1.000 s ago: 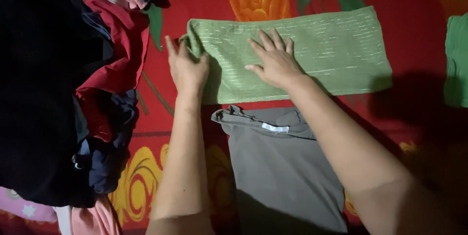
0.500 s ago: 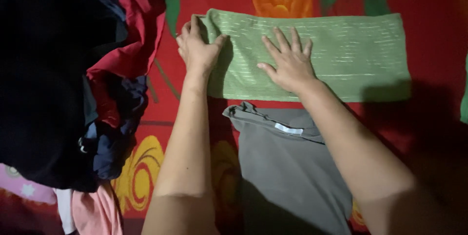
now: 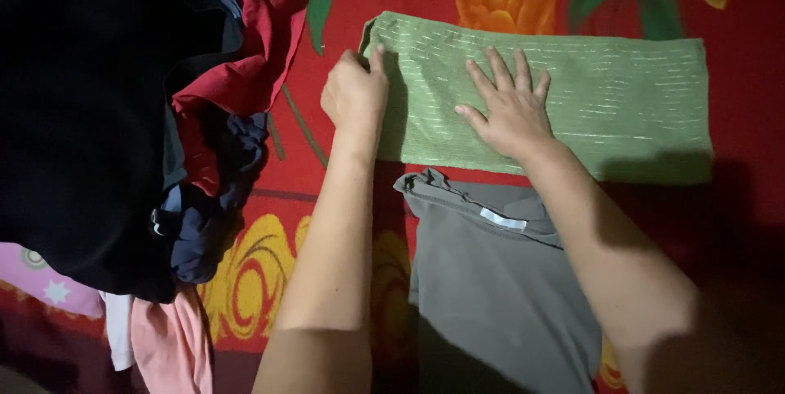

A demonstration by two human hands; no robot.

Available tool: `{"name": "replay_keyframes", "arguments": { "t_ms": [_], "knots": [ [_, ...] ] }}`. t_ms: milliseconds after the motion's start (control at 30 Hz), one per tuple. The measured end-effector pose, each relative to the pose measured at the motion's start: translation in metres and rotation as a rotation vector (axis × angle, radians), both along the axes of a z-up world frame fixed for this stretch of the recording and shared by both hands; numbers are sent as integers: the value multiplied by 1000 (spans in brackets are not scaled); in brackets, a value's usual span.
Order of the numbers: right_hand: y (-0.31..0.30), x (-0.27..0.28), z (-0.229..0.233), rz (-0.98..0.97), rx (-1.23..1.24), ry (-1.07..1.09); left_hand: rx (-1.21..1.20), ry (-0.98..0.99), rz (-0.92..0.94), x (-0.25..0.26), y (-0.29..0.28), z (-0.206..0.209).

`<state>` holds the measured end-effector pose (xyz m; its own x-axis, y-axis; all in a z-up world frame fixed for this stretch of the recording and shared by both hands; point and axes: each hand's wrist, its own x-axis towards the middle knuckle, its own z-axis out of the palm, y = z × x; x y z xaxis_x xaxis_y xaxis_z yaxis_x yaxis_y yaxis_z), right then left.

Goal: The person folds a gray t-shirt and a green towel on a red floral-patterned bedspread. The person smooths and aligns each item, then folds them into compact rectangles. The folded items remain on the bed at the end of the clip.

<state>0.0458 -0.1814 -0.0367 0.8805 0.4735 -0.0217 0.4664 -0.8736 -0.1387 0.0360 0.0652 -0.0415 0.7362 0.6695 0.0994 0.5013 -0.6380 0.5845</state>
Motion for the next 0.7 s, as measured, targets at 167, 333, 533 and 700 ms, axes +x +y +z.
{"name": "replay_keyframes", "arguments": {
  "t_ms": [167,333,533,700],
  "knots": [
    [-1,5,3,0,-12,50,-33,91,-157,-9,14,3],
    [5,4,7,-11,49,101,-94,111,-157,-19,28,5],
    [24,-5,20,9,111,129,-120,249,-241,-43,32,12],
    [34,-2,14,44,120,129,156,68,-136,-59,1,30]
  ]
}}
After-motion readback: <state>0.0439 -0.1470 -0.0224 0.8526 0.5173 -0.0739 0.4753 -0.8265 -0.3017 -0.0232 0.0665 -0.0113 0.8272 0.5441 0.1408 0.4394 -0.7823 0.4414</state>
